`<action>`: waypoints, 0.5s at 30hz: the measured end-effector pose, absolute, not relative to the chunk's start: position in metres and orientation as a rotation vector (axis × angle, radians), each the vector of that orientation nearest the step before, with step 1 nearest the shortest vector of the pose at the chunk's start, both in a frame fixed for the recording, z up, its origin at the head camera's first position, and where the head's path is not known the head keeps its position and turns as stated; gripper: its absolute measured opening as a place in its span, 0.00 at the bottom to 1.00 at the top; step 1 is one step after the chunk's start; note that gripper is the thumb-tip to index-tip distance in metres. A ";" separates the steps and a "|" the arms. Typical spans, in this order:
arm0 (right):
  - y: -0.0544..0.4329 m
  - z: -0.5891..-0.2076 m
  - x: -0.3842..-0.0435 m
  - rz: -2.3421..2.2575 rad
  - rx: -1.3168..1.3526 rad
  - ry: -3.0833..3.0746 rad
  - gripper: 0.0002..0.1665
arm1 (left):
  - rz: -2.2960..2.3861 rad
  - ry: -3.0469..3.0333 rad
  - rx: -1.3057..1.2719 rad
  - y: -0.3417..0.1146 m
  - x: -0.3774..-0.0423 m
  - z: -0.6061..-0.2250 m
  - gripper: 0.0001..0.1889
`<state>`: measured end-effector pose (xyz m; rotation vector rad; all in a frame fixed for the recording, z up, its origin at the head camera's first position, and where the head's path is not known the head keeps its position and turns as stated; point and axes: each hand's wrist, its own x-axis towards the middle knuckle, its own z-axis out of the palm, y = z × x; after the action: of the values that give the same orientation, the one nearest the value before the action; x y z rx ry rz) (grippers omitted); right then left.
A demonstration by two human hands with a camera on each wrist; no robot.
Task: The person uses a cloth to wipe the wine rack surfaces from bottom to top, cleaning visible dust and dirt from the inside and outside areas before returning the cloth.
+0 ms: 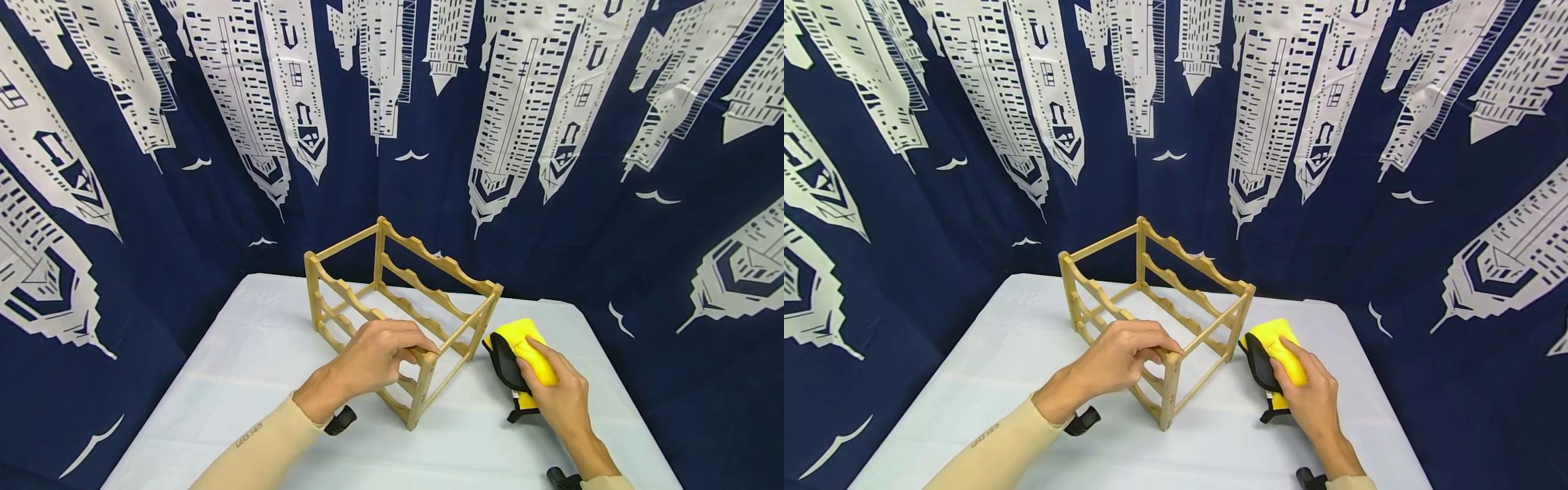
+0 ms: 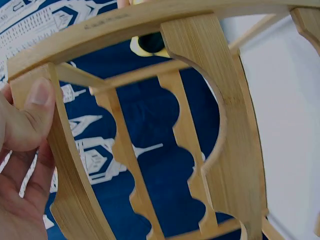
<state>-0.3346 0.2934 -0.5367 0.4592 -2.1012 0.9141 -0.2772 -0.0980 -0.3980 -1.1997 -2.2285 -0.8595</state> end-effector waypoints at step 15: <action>0.289 -0.544 -0.326 0.964 0.332 -2.043 0.47 | -1.077 -2.171 -1.271 -0.136 -0.289 -0.405 0.36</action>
<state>-0.3263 0.2894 -0.5444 0.3322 -2.0432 0.9641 -0.2885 -0.1360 -0.4047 -1.2714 -2.1711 -1.0773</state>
